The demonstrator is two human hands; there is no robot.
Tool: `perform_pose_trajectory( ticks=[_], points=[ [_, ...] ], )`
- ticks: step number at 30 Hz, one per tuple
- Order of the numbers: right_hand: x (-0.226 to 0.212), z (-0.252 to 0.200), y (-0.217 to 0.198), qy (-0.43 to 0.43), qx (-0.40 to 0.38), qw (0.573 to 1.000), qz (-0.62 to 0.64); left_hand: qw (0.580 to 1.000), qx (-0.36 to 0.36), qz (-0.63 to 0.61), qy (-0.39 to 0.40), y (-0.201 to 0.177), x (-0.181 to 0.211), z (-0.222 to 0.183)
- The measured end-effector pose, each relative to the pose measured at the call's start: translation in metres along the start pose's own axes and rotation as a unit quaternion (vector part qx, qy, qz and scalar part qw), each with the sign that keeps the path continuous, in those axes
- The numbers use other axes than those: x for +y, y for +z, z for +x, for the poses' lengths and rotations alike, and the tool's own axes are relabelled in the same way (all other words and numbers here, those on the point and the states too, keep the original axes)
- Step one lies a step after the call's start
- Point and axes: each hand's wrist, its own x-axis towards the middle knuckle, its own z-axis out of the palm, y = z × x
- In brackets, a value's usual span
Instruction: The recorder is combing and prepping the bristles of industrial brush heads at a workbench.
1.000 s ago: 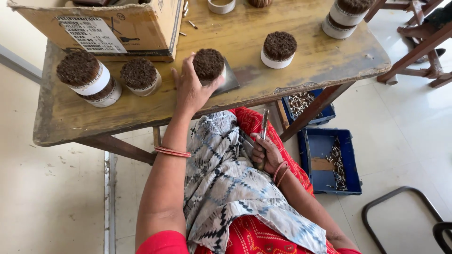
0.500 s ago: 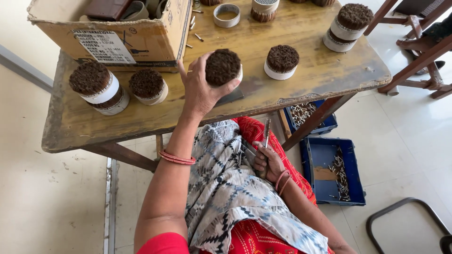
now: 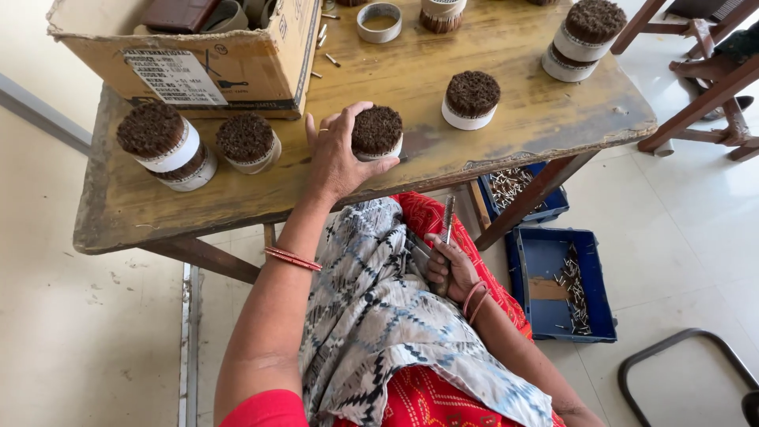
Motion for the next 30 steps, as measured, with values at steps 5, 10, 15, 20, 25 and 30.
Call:
perform_pose_trajectory(
  ticks=[5, 10, 15, 20, 25, 30],
  points=[
    [0.002, 0.002, -0.004, 0.013, 0.01, 1.0, 0.006, 0.999, 0.034, -0.016, -0.02, 0.005, -0.008, 0.006],
    [-0.005, 0.008, 0.001, -0.007, -0.03, 0.999, 0.005, 0.998, 0.046, 0.035, -0.04, 0.018, -0.019, -0.005],
    [0.001, 0.002, -0.008, 0.004, -0.011, 1.0, 0.018, 0.999, 0.039, 0.01, -0.033, -0.004, 0.008, -0.012],
    [-0.003, 0.002, 0.001, 0.008, -0.003, 1.0, 0.007, 0.908, 0.088, -0.385, -0.14, -0.025, 0.026, -0.016],
    [0.001, -0.001, -0.005, 0.028, 0.014, 1.0, 0.001, 0.645, 0.064, -0.729, -0.221, -0.018, 0.03, -0.065],
    [-0.002, -0.001, 0.0, 0.009, 0.005, 1.0, -0.001, 0.715, 0.059, -0.672, -0.182, -0.042, 0.064, -0.087]
  ],
)
